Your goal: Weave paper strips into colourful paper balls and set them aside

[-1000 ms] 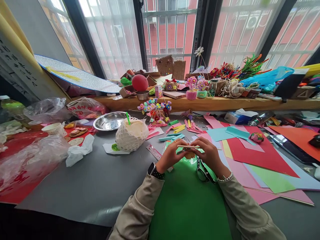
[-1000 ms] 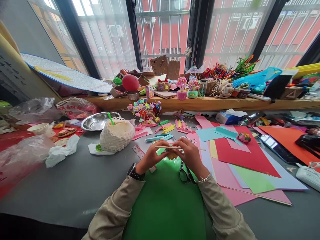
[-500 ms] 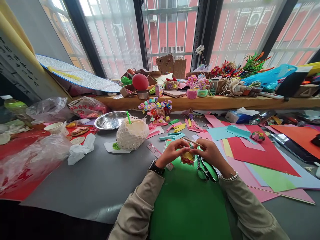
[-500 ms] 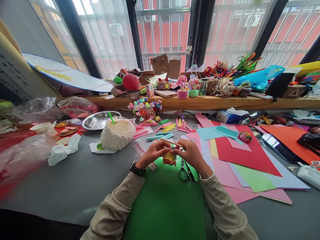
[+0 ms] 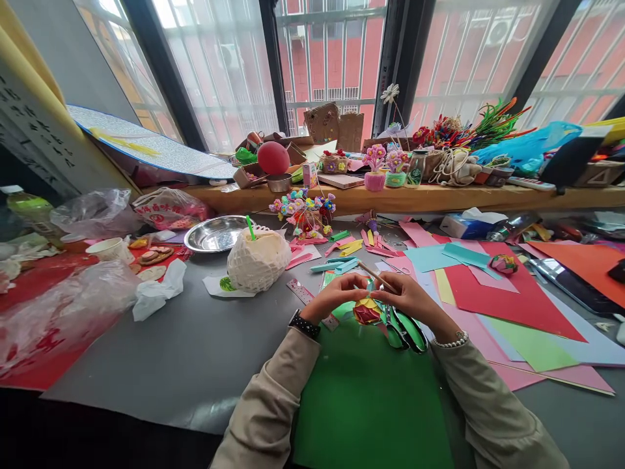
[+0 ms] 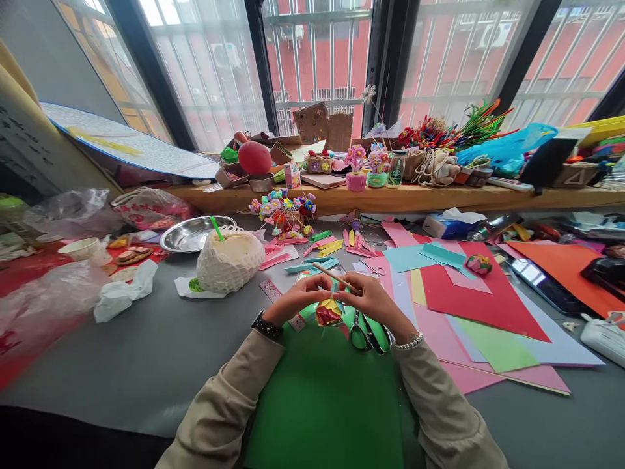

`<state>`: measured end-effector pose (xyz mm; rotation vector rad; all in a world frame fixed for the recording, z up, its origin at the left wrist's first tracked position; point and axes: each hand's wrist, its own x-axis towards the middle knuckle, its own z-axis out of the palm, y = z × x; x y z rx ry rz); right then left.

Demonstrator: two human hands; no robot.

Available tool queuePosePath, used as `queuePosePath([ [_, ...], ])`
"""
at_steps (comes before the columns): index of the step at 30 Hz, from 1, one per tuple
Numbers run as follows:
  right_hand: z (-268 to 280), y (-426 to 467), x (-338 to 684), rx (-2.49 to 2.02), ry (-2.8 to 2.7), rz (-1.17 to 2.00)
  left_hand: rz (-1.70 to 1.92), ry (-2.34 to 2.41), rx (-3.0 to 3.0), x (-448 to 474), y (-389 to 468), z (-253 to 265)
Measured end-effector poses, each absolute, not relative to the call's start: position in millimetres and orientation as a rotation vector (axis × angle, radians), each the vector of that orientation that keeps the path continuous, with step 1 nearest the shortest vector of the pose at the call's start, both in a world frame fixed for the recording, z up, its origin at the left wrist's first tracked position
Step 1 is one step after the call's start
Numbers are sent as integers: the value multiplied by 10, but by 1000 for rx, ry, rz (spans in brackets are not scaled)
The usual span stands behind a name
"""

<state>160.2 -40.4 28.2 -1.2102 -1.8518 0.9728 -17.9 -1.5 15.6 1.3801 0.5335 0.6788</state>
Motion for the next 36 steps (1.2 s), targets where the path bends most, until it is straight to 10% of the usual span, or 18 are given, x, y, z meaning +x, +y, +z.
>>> queuePosePath([
  [36,280,-385,1585,-1190,-1750,1102,816,553,1262,-111,7,56],
])
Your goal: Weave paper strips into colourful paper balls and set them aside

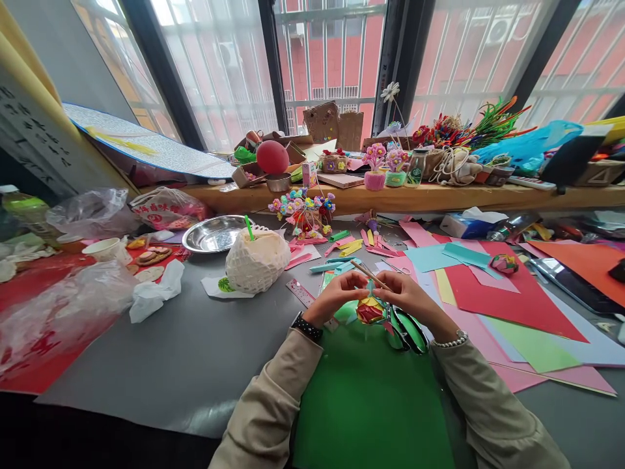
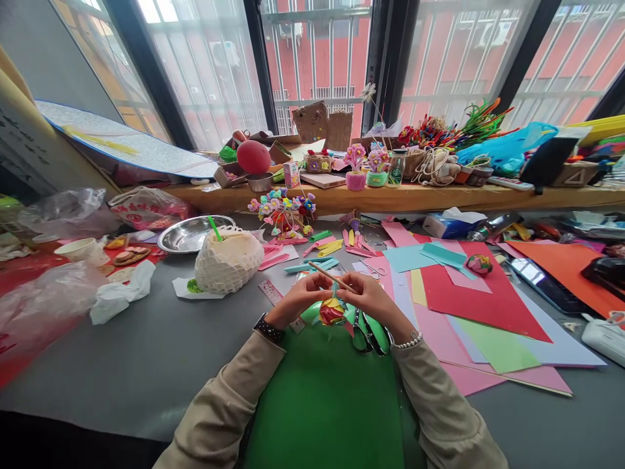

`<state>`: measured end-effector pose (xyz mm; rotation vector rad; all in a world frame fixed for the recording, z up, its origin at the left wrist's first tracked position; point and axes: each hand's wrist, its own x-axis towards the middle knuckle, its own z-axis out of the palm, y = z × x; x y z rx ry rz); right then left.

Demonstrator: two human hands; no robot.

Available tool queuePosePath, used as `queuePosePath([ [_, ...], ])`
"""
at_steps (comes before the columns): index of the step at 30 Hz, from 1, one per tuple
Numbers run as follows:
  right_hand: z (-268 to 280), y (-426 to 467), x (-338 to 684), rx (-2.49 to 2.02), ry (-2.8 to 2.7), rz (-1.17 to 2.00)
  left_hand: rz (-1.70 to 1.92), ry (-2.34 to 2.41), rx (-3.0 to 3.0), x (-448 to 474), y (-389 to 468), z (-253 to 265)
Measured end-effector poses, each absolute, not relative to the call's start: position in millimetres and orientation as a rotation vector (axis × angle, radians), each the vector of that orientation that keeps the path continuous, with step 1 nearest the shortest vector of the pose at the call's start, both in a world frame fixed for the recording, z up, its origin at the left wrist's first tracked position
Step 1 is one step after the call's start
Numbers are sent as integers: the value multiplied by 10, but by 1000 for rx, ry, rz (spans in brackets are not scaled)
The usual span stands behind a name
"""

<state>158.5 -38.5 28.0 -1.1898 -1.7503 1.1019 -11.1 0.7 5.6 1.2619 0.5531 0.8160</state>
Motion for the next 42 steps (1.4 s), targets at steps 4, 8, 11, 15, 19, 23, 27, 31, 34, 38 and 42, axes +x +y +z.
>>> queuePosePath([
  [4,268,-386,1589,-1166,-1762,1102,776,533,1250,-111,-5,83],
  [8,247,-369,1591,-1152,-1773,1112,760,529,1239,-119,-15,111],
  [11,246,-366,1596,-1172,-1795,1108,761,551,1248,-127,-15,118],
  [15,261,-378,1602,-1200,-1811,1106,740,558,1260,-128,-10,114],
  [19,260,-375,1599,-1205,-1818,1117,730,551,1262,-121,-1,98],
  [23,236,-356,1591,-1225,-1827,1066,751,563,1264,-118,11,73],
  [27,207,-340,1591,-1256,-1869,1001,772,549,1272,-118,10,68],
  [31,171,-315,1600,-1267,-1912,917,776,545,1291,-114,10,78],
  [34,144,-289,1602,-1293,-1936,857,780,549,1304,-110,29,61],
  [38,135,-275,1601,-1289,-1927,868,774,555,1309,-111,87,-7],
  [42,151,-284,1610,-1288,-1903,884,763,565,1345,-127,143,-66],
])
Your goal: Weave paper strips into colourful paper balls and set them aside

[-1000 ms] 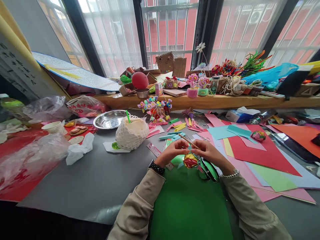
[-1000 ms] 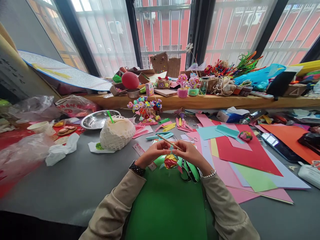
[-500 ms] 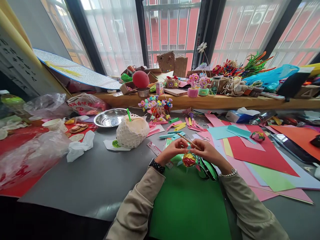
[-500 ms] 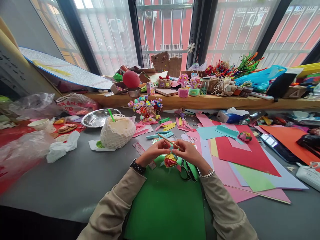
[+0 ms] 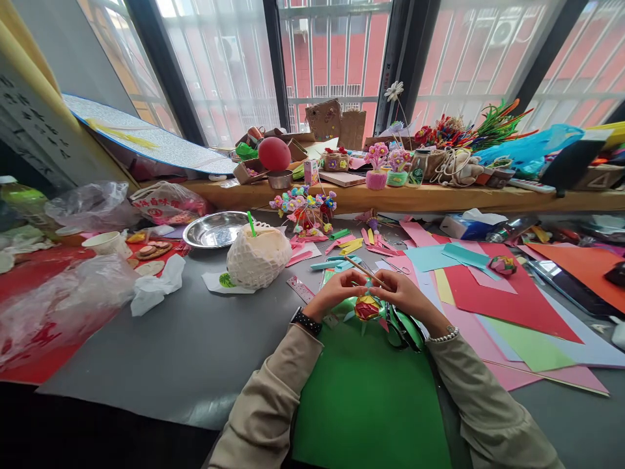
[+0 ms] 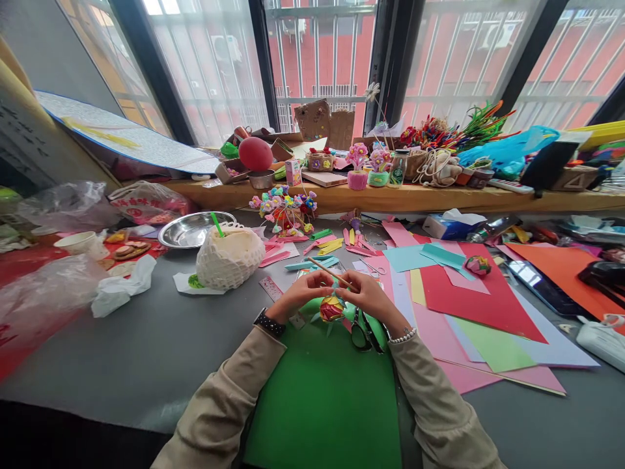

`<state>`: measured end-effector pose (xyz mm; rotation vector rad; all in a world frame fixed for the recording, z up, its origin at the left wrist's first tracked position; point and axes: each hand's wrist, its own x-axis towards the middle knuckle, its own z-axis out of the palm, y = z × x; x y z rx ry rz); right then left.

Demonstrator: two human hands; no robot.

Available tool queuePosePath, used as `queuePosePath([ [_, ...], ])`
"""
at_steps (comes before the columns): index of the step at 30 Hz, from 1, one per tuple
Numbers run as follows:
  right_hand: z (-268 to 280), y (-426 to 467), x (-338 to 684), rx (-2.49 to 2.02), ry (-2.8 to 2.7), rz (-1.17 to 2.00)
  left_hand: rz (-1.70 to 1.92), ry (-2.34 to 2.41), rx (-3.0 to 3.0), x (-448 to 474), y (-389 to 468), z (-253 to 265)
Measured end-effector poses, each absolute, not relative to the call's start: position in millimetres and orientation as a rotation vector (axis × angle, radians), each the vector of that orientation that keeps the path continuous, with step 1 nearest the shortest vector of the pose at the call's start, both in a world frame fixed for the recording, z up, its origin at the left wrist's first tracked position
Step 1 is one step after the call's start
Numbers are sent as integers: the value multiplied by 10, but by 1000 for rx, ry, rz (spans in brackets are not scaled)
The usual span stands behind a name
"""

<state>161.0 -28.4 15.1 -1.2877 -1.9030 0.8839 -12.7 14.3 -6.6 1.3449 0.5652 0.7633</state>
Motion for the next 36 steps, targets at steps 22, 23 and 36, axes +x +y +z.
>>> queuePosePath([
  [22,159,-275,1619,-1369,-2005,611,786,626,1441,-96,143,-71],
  [23,166,-280,1622,-1365,-1999,614,769,612,1432,-105,150,-65],
  [36,164,-273,1596,-1406,-1931,473,857,729,1376,-85,138,-25],
])
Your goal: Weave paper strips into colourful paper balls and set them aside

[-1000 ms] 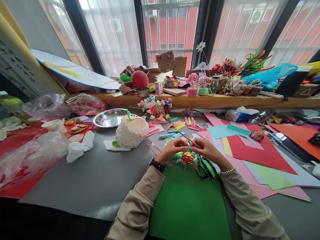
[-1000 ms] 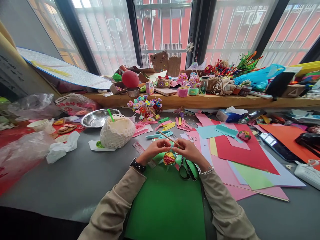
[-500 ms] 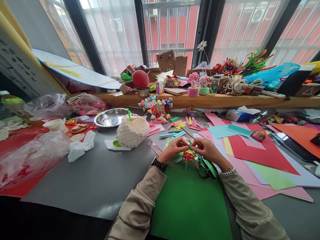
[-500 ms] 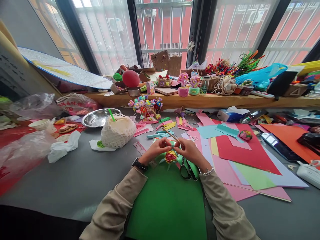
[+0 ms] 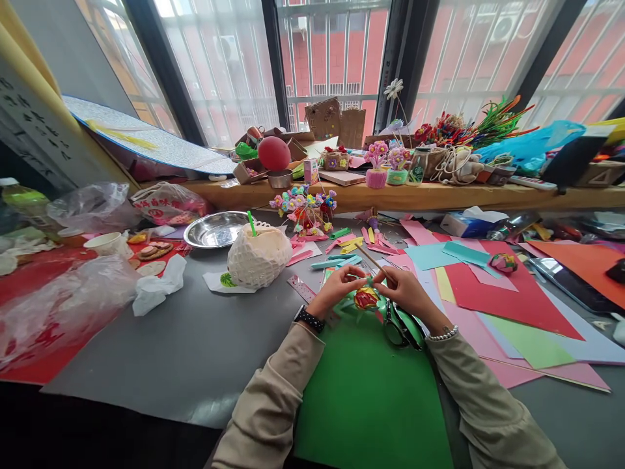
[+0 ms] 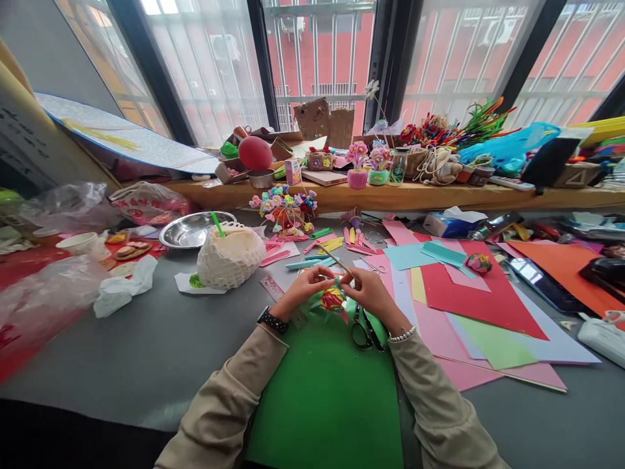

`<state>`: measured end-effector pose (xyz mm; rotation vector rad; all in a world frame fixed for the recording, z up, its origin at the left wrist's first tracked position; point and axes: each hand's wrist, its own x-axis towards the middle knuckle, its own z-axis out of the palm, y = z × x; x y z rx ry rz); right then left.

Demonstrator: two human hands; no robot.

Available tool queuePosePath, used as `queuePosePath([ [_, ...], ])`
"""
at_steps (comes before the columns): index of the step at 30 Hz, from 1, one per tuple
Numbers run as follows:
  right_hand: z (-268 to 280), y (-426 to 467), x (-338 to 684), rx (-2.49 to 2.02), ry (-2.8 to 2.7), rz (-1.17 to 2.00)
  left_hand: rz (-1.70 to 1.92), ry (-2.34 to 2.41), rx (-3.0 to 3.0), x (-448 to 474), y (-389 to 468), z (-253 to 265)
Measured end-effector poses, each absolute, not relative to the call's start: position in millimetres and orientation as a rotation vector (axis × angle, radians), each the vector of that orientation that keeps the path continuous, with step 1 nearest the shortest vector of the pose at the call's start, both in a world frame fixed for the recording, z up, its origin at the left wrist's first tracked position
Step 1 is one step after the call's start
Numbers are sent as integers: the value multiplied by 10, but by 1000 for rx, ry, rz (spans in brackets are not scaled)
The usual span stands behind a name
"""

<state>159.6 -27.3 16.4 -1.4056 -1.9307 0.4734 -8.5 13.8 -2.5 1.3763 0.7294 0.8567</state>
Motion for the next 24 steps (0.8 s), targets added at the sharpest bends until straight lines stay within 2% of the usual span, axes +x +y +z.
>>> queuePosePath([
  [6,182,-285,1629,-1452,-1710,308,737,669,1307,-59,88,-46],
  [15,219,-291,1728,-1279,-1818,570,816,666,1620,-55,48,-18],
  [24,248,-298,1740,-1384,-1956,472,892,721,1872,-47,-22,-3],
])
